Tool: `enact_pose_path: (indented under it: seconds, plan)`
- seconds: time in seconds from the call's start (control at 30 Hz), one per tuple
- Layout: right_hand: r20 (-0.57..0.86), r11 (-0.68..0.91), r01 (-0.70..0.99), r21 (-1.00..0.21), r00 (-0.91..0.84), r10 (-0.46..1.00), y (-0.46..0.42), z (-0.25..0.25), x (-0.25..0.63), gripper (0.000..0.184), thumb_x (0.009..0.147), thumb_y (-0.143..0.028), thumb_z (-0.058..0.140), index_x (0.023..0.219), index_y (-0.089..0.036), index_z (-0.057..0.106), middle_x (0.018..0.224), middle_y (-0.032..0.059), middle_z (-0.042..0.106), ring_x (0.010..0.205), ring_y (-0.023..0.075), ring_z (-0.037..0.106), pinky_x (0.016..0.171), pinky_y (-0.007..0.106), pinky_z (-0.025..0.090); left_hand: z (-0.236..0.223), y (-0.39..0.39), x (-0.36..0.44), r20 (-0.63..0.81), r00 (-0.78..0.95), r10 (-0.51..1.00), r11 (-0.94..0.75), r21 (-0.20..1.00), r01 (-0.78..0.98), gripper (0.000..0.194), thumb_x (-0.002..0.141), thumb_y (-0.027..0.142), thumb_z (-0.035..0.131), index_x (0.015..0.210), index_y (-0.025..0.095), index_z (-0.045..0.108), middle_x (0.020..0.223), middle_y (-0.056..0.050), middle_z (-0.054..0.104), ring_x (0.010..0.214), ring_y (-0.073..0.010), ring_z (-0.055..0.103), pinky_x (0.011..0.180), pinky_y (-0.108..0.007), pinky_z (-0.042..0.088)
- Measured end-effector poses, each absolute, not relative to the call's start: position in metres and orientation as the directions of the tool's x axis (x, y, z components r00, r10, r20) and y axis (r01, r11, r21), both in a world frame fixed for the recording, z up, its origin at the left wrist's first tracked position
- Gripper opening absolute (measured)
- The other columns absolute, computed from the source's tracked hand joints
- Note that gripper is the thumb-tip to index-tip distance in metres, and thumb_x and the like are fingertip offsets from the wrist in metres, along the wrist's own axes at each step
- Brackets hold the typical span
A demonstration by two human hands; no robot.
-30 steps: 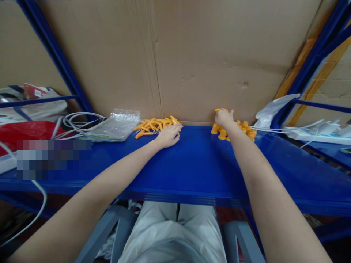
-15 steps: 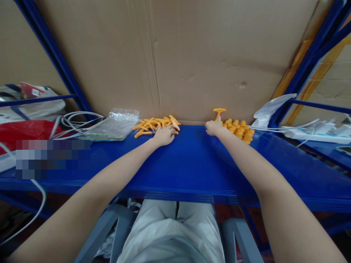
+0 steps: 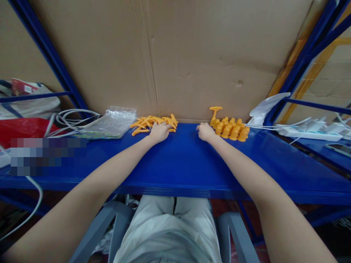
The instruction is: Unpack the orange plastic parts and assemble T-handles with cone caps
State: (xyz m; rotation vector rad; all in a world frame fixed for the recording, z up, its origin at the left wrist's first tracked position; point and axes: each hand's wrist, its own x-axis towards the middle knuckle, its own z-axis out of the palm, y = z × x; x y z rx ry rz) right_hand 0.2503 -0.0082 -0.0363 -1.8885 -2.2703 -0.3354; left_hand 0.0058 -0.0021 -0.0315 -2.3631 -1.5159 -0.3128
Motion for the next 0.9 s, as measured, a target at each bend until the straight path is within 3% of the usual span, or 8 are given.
enact_pose_path:
  seconds: [0.17,0.3,0.43,0.5,0.57,0.7,0.77,0.9]
  plan:
    - [0.415,0.278,0.959,-0.061,-0.229,0.881,-0.013,-0.049,0.248,0.044,0.087,-0.005,0.045,0.119,-0.013,0.073,0.125,0.0170,0.065,0.120,0.0293,0.060,0.109,0.041,0.044,-0.031,-0.001,0.008,0.388,0.424,0.818,-0.424,-0.091,0.901,0.036,0.096,0.020,0.044,0.118,0.015,0.072,0.122,-0.016,0.072,0.117,-0.0325,0.065,0.099,-0.046,0.045]
    - [0.497,0.350,0.897,-0.270,-0.181,0.848,-0.008,-0.058,0.249,0.046,0.083,-0.006,0.049,0.125,-0.012,0.067,0.133,0.0173,0.060,0.119,0.0267,0.062,0.108,0.041,0.047,-0.030,0.003,0.009,0.381,0.497,0.779,-0.518,-0.055,0.854,0.036,0.095,0.019,0.042,0.109,0.016,0.076,0.115,-0.013,0.076,0.113,-0.0294,0.067,0.098,-0.043,0.048]
    - [0.385,0.267,0.769,-0.581,-0.029,0.923,-0.007,-0.064,0.243,0.068,0.082,-0.007,0.056,0.148,-0.009,0.043,0.135,0.0192,0.060,0.110,0.0210,0.069,0.100,0.036,0.054,-0.030,0.004,0.007,0.399,0.554,0.731,-0.574,-0.080,0.815,0.041,0.091,0.010,0.043,0.118,0.015,0.073,0.123,-0.014,0.072,0.120,-0.0280,0.063,0.104,-0.042,0.046]
    - [0.316,0.241,0.713,-0.659,-0.029,0.948,-0.008,-0.065,0.241,0.075,0.083,-0.008,0.059,0.154,-0.011,0.032,0.134,0.0176,0.063,0.115,0.0198,0.068,0.099,0.034,0.054,-0.032,0.005,0.005,0.422,0.524,0.740,-0.539,-0.093,0.837,0.044,0.090,0.009,0.043,0.125,0.014,0.070,0.131,-0.017,0.066,0.125,-0.0306,0.059,0.104,-0.045,0.046]
    - [0.299,0.247,0.726,-0.641,-0.059,0.952,-0.010,-0.065,0.239,0.075,0.085,-0.011,0.062,0.153,-0.013,0.032,0.134,0.0165,0.065,0.120,0.0207,0.066,0.102,0.036,0.053,-0.035,0.007,0.003,0.426,0.482,0.766,-0.494,-0.091,0.865,0.048,0.090,0.010,0.043,0.132,0.018,0.066,0.140,-0.018,0.060,0.129,-0.0336,0.056,0.105,-0.051,0.044]
    - [0.257,0.219,0.869,-0.444,-0.111,0.960,-0.018,-0.059,0.236,0.049,0.091,-0.022,0.062,0.138,-0.013,0.051,0.131,0.0172,0.068,0.120,0.0266,0.066,0.103,0.038,0.050,-0.040,0.010,-0.001,0.344,0.485,0.804,-0.475,-0.119,0.872,0.048,0.094,0.014,0.040,0.134,0.026,0.064,0.143,-0.014,0.060,0.131,-0.0349,0.053,0.107,-0.061,0.038]
    - [0.211,0.189,0.914,-0.359,-0.118,0.970,-0.023,-0.056,0.233,0.042,0.094,-0.028,0.059,0.133,-0.013,0.055,0.128,0.0171,0.070,0.116,0.0283,0.068,0.100,0.036,0.051,-0.040,0.011,-0.001,0.323,0.498,0.805,-0.476,-0.151,0.866,0.045,0.095,0.016,0.038,0.129,0.025,0.066,0.136,-0.014,0.064,0.128,-0.0336,0.055,0.105,-0.058,0.040]
    - [0.221,0.223,0.944,-0.243,-0.170,0.960,-0.029,-0.052,0.229,0.044,0.098,-0.031,0.054,0.138,-0.015,0.052,0.131,0.0166,0.069,0.119,0.0284,0.067,0.099,0.035,0.051,-0.036,0.007,0.002,0.346,0.499,0.795,-0.472,-0.164,0.866,0.037,0.097,0.023,0.043,0.124,0.021,0.069,0.130,-0.016,0.066,0.122,-0.0336,0.059,0.101,-0.050,0.043]
